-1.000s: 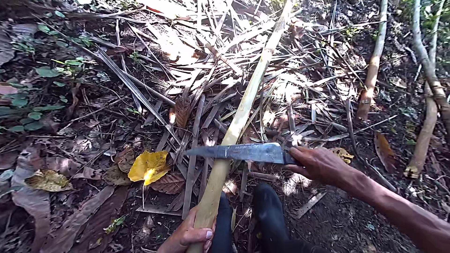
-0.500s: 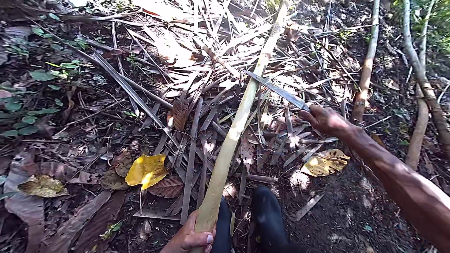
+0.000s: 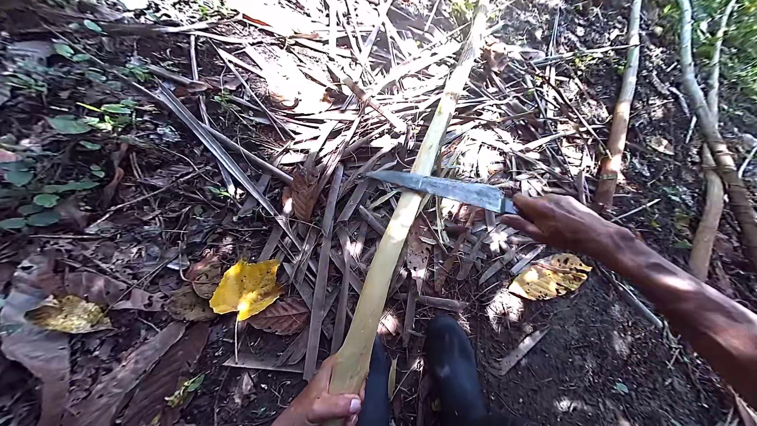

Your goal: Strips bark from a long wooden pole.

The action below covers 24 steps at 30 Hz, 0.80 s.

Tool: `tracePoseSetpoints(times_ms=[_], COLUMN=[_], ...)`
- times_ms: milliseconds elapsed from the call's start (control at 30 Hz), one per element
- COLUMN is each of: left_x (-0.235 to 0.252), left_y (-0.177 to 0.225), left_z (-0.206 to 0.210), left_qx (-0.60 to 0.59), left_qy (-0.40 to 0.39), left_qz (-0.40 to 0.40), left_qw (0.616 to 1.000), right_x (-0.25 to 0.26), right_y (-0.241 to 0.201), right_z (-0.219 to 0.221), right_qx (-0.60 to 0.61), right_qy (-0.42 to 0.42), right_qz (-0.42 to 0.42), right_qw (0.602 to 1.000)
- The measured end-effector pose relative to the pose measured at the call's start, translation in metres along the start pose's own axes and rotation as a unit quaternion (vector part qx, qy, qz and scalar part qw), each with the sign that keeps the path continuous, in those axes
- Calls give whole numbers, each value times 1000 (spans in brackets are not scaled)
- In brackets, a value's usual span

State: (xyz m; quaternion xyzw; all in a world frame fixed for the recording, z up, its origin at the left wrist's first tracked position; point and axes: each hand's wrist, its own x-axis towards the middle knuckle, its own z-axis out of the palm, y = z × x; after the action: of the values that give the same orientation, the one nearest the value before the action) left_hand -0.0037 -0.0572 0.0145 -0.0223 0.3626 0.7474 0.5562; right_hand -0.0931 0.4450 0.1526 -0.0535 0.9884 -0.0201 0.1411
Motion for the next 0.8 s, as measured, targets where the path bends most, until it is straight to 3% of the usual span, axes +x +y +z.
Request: tracePoseSetpoints(times_ms=[67,233,300,433,533,633,800], left_x=[-2,-1,-1,-1,-1,0,-1], left_y=[0,-2,-3,-3,1,-2,-3], left_z=[0,1,0,-2,1,2,-1], left_qx=[-1,2,1,-4,12,15,4], left_qy=[6,0,7,8,14,8,3], left_qz=[-7,-5,-3,-12,-10,-6,-7], left_qw=[1000,1000,1000,1000,1000,1000,1000], right_x=[4,30,17,-13,6,33,45], right_y=[0,57,60,23,41,57,39], right_z=[9,3,7,38,45,18,10], right_qx=[-17,70,79,48,88,73,17], right_qy=[-30,-79,-61,-9,-4,-41,-55], right_qz=[-29,180,126,-16,54,155,64], right_qw=[999,978,987,999,995,984,996])
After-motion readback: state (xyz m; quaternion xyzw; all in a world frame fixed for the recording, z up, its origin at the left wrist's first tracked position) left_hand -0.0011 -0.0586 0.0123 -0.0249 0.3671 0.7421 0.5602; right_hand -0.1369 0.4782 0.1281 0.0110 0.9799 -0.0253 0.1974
